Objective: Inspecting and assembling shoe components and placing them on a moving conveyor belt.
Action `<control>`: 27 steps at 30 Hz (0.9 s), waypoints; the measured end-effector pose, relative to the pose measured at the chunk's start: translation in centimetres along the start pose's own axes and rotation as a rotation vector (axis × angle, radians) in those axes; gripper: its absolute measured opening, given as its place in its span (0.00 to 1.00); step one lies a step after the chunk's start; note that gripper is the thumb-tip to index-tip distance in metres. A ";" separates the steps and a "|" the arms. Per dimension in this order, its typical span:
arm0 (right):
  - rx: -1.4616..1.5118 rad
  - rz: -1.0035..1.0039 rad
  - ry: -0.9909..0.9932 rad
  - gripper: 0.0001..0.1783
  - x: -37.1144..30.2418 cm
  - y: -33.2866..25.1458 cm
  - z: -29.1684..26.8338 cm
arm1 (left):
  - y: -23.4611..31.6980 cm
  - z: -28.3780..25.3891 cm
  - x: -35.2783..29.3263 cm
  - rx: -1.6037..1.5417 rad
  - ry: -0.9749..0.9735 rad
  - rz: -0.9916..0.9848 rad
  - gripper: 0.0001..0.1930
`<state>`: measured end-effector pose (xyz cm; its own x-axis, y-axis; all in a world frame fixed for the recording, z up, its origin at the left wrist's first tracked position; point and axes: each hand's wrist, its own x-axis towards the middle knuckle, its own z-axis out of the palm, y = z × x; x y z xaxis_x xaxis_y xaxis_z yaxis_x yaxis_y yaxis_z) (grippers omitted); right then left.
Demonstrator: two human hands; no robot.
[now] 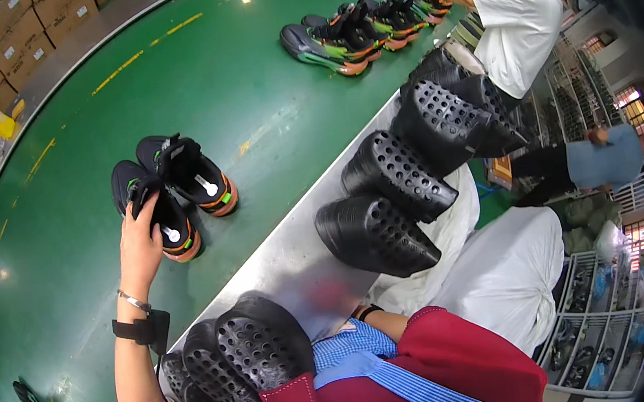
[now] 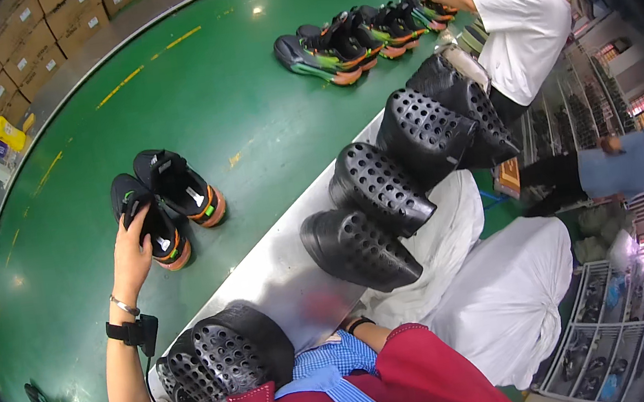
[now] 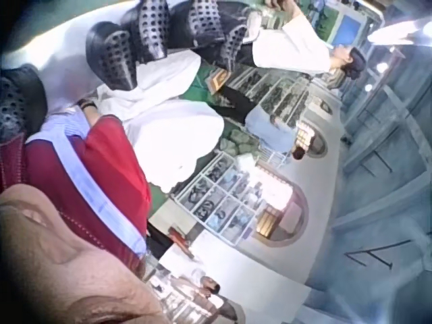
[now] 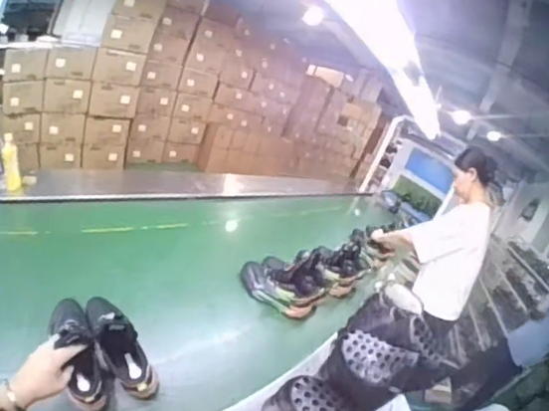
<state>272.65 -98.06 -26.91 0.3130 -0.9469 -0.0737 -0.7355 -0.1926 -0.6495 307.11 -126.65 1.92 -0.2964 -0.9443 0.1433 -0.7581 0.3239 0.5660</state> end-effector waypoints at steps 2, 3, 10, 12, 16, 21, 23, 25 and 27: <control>-0.020 -0.098 0.087 0.20 1.1 1.1 -1.2 | 0.2 -0.1 0.0 -0.015 -0.043 0.007 0.30; -0.038 -0.115 0.093 0.20 1.4 2.0 -2.2 | -0.5 -0.3 -0.7 -0.018 -0.019 0.013 0.30; 0.113 0.190 -0.466 0.20 -3.1 2.1 -10.9 | -0.4 -2.4 -4.2 0.111 -0.133 -0.159 0.31; -0.011 0.289 -0.488 0.18 -3.4 -1.3 -13.7 | -0.5 -2.9 -5.7 0.168 -0.077 -0.052 0.32; -0.256 0.167 -0.450 0.11 -5.0 -9.8 -20.1 | 0.0 -3.7 -7.9 0.034 0.001 -0.074 0.32; 0.045 -0.220 0.116 0.05 -3.2 -15.1 -20.1 | -0.9 -5.3 -8.9 -0.125 0.138 -0.229 0.32; 0.001 -0.293 0.286 0.04 -1.4 -15.1 -18.0 | -1.8 -5.3 -9.4 -0.168 0.181 -0.232 0.32; 0.017 -0.392 0.400 0.03 0.7 -13.4 -15.7 | -2.2 -5.1 -9.0 -0.230 0.208 -0.210 0.32; 0.000 -0.399 0.433 0.03 1.8 -13.0 -14.3 | -3.0 -4.5 -8.8 -0.231 0.198 -0.233 0.32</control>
<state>274.21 -100.94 -7.74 0.2919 -0.8202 0.4920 -0.6113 -0.5556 -0.5636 314.59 -119.58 2.69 0.0034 -0.9915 0.1300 -0.6341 0.0983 0.7670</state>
